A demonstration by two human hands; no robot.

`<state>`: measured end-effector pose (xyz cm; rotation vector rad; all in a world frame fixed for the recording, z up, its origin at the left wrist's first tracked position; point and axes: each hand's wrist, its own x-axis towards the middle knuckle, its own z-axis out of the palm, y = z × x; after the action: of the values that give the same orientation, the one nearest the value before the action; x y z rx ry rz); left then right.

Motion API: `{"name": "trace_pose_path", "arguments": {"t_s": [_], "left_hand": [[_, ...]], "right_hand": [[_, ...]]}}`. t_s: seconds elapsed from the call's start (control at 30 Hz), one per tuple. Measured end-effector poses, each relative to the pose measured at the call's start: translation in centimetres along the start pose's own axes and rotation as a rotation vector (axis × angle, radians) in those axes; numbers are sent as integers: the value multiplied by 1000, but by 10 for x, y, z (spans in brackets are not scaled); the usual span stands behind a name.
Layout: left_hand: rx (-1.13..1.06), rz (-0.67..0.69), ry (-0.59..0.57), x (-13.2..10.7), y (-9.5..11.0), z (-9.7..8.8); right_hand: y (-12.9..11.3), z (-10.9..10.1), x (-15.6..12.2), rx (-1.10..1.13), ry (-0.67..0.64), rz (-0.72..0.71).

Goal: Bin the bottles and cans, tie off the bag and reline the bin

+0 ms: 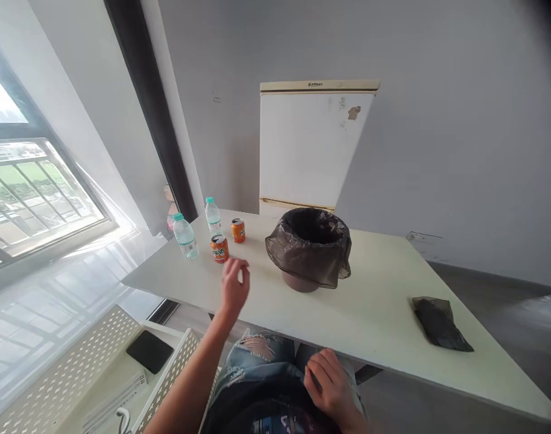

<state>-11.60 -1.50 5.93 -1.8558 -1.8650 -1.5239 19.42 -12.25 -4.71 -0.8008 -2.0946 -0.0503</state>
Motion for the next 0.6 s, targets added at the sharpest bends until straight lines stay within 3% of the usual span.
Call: {"name": "trace_pose_path", "arguments": {"t_s": [0.07, 0.13, 0.2, 0.27, 0.37, 0.47, 0.6], "left_hand": [[49, -17, 261, 34, -28, -32], [155, -70, 445, 68, -60, -62], [226, -166, 558, 97, -91, -87], [239, -286, 535, 120, -116, -102], [201, -499, 351, 143, -139, -105], [177, -590, 230, 154, -148, -96], [188, -592, 209, 156, -145, -89]], "right_hand": [[8, 5, -23, 31, -8, 80], [15, 10, -37, 59, -29, 139], [19, 16, -45, 87, -83, 196], [20, 25, -49, 118, -200, 302], [22, 39, -52, 149, -481, 496], [29, 52, -53, 112, -688, 613], [43, 69, -46, 51, -809, 639]]}}
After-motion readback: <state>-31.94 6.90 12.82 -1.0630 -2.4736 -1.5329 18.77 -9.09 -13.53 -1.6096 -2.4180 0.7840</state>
